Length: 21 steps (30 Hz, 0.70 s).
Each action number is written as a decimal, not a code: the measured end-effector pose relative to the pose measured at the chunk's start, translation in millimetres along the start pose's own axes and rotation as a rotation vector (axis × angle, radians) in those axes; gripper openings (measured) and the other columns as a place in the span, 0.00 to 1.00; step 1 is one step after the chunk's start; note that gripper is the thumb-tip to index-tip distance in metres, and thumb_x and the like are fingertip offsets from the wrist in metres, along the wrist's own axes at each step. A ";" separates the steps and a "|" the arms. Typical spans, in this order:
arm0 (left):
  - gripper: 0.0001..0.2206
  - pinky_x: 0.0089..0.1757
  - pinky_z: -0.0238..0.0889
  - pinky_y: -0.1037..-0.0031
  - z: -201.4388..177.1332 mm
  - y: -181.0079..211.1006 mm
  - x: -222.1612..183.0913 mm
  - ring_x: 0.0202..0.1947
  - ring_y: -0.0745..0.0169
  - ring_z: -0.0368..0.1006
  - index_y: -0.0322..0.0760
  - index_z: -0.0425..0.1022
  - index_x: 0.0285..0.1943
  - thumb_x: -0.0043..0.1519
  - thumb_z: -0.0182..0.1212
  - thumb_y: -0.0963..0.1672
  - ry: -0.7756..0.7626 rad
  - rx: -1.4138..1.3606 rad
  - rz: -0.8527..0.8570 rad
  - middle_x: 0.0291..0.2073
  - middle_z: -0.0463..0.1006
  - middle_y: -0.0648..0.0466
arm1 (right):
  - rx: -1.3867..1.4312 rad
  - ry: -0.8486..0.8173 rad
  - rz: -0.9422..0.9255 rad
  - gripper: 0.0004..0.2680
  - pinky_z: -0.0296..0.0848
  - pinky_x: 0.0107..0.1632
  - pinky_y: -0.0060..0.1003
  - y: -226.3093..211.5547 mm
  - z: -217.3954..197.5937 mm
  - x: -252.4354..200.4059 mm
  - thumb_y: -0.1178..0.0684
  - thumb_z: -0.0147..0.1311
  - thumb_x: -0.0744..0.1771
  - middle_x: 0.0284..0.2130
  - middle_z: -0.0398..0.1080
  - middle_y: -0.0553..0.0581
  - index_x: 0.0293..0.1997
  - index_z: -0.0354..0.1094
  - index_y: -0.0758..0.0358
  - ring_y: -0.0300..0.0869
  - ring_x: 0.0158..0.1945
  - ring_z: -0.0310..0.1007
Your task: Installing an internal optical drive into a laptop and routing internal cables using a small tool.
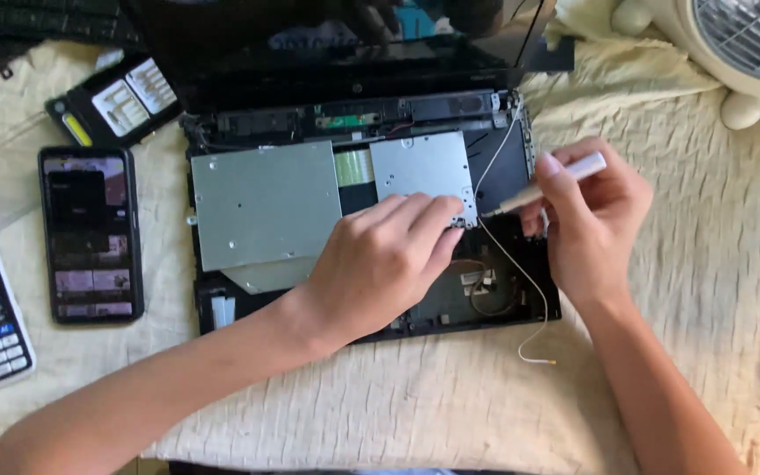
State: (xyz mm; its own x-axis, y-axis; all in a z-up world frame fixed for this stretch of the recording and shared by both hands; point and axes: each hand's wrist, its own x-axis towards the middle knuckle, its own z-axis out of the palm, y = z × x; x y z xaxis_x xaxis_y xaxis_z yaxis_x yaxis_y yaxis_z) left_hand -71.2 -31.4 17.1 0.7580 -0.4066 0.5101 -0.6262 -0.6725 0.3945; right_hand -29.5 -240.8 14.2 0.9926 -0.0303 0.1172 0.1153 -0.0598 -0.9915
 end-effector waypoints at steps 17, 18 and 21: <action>0.10 0.49 0.74 0.65 6.9 -25.9 -2.1 0.44 0.50 0.76 0.25 0.76 0.51 0.63 0.67 0.35 -0.017 -0.471 0.079 0.42 0.78 0.45 | -0.116 -0.150 -0.127 0.07 0.69 0.26 0.28 -0.6 11.6 -15.6 0.61 0.50 0.71 0.18 0.65 0.59 0.34 0.59 0.67 0.40 0.20 0.69; 0.09 0.49 0.75 0.67 7.2 -25.9 -1.9 0.44 0.51 0.76 0.25 0.77 0.50 0.62 0.67 0.34 -0.022 -0.477 0.091 0.41 0.79 0.45 | -0.123 -0.148 -0.132 0.07 0.69 0.26 0.28 -0.2 11.2 -15.9 0.61 0.51 0.71 0.19 0.65 0.58 0.34 0.60 0.66 0.40 0.20 0.69; 0.06 0.45 0.76 0.70 12.2 -28.0 -2.9 0.39 0.51 0.76 0.24 0.79 0.43 0.60 0.70 0.34 0.017 -0.437 0.132 0.38 0.79 0.43 | -0.110 -0.160 -0.160 0.07 0.68 0.26 0.29 -0.5 12.3 -14.6 0.61 0.50 0.72 0.18 0.65 0.59 0.35 0.59 0.67 0.40 0.19 0.68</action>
State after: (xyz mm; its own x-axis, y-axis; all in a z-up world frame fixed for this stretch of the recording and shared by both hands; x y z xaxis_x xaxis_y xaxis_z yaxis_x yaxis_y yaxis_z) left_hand -53.7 -18.9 -4.8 0.6654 -0.4588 0.5889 -0.7386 -0.2902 0.6085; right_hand -43.7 -228.0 12.2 0.9564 0.1466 0.2528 0.2751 -0.1599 -0.9480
